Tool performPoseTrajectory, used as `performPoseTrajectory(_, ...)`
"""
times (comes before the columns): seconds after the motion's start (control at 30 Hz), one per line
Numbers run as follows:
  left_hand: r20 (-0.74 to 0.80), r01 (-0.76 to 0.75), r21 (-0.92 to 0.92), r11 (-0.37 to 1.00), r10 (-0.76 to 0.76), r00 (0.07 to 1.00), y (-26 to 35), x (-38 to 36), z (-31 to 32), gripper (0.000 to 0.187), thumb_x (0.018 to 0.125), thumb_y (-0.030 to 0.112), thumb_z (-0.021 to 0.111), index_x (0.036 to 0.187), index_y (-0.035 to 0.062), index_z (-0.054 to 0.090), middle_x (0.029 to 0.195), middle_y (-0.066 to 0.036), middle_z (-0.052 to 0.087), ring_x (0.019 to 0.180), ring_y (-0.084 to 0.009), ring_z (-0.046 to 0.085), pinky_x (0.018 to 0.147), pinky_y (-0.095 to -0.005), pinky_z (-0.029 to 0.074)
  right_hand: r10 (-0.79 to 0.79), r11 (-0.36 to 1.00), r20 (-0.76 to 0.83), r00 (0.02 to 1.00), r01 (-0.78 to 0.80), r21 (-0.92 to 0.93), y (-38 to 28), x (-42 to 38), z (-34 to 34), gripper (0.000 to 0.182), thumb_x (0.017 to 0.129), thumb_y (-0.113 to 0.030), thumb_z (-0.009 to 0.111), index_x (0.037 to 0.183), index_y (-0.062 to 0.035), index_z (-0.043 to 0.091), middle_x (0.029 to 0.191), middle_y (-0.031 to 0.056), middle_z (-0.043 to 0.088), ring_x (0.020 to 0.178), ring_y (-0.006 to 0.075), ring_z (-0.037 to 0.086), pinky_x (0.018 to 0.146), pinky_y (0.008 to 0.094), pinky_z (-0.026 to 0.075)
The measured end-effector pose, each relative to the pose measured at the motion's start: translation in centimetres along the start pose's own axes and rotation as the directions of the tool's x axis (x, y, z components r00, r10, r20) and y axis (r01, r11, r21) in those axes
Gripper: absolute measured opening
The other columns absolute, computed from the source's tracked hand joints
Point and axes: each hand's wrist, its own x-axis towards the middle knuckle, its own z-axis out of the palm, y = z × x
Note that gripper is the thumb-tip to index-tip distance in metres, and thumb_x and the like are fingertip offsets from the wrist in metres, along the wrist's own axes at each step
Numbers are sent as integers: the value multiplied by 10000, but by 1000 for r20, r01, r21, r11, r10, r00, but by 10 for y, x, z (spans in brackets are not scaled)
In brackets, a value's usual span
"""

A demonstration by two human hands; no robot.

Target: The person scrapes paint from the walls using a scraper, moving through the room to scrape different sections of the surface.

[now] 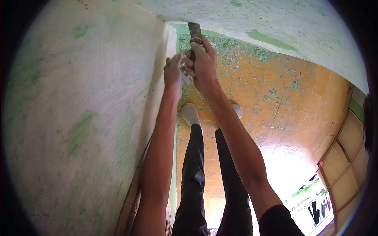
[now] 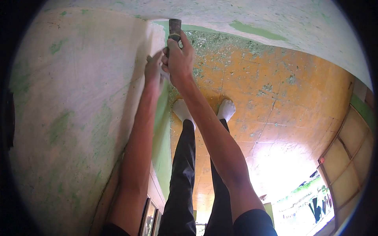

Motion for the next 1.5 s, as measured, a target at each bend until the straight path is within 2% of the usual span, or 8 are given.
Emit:
performPoseTrajectory(0.33,307,8,345,938,-121,944,55,39,27,290,921,248,510,971,3,655,597,-37,553,355,-105,441,282,-263,340,-85,990,-16,996,82,-118,22,20,1,198,928,-84,457,1107,-44,530,627,-10,448,441,56,407,330,217,300)
performPoseTrajectory(0.47,294,-38,355,934,-73,953,42,58,27,340,949,205,479,1240,101,620,677,11,546,502,-65,468,418,-239,377,-141,978,-32,990,134,-161,15,16,0,296,928,-79,438,1206,-33,529,630,-7,449,434,59,416,325,224,295)
performPoseTrajectory(0.8,290,-275,107,956,234,928,23,54,25,258,932,164,507,1148,104,636,734,-1,566,575,-95,527,506,-257,435,-154,964,29,988,156,-217,7,6,2,364,918,-79,439,1272,-25,505,633,-5,447,421,62,402,321,238,294)
performPoseTrajectory(0.93,300,-31,220,975,-37,953,30,78,9,282,932,140,509,1184,84,622,809,-11,613,586,-95,545,528,-237,445,-88,975,-28,996,80,-208,19,14,-2,355,892,-81,455,1235,-35,535,647,23,494,427,86,448,336,260,340)
performPoseTrajectory(1.03,280,-213,136,967,169,945,23,71,16,214,935,133,499,1108,74,610,780,-16,600,573,-102,542,512,-245,441,-94,966,-3,996,91,-240,11,7,2,337,872,-83,471,1195,-38,555,656,53,540,438,111,499,353,289,394)
performPoseTrajectory(1.23,338,-51,70,996,24,941,23,90,3,260,924,107,509,1154,57,621,803,-9,610,625,-83,546,558,-233,442,-69,953,-33,997,56,-297,19,18,-1,320,864,-85,472,1165,-32,565,647,72,551,436,126,512,355,301,408)
performPoseTrajectory(1.43,266,-154,32,988,140,954,27,78,0,242,936,121,494,1143,69,610,784,-9,595,612,-73,532,549,-230,446,-94,936,13,996,93,-339,12,22,6,363,851,-89,476,1198,-19,558,661,92,569,440,149,531,363,310,427)
performPoseTrajectory(1.5,552,58,1,998,-49,833,21,106,-18,312,941,120,490,1227,51,594,781,3,589,615,-69,532,545,-224,437,-69,927,17,998,70,-369,19,25,2,379,848,-88,477,1211,-15,557,667,96,574,441,155,535,366,312,432)
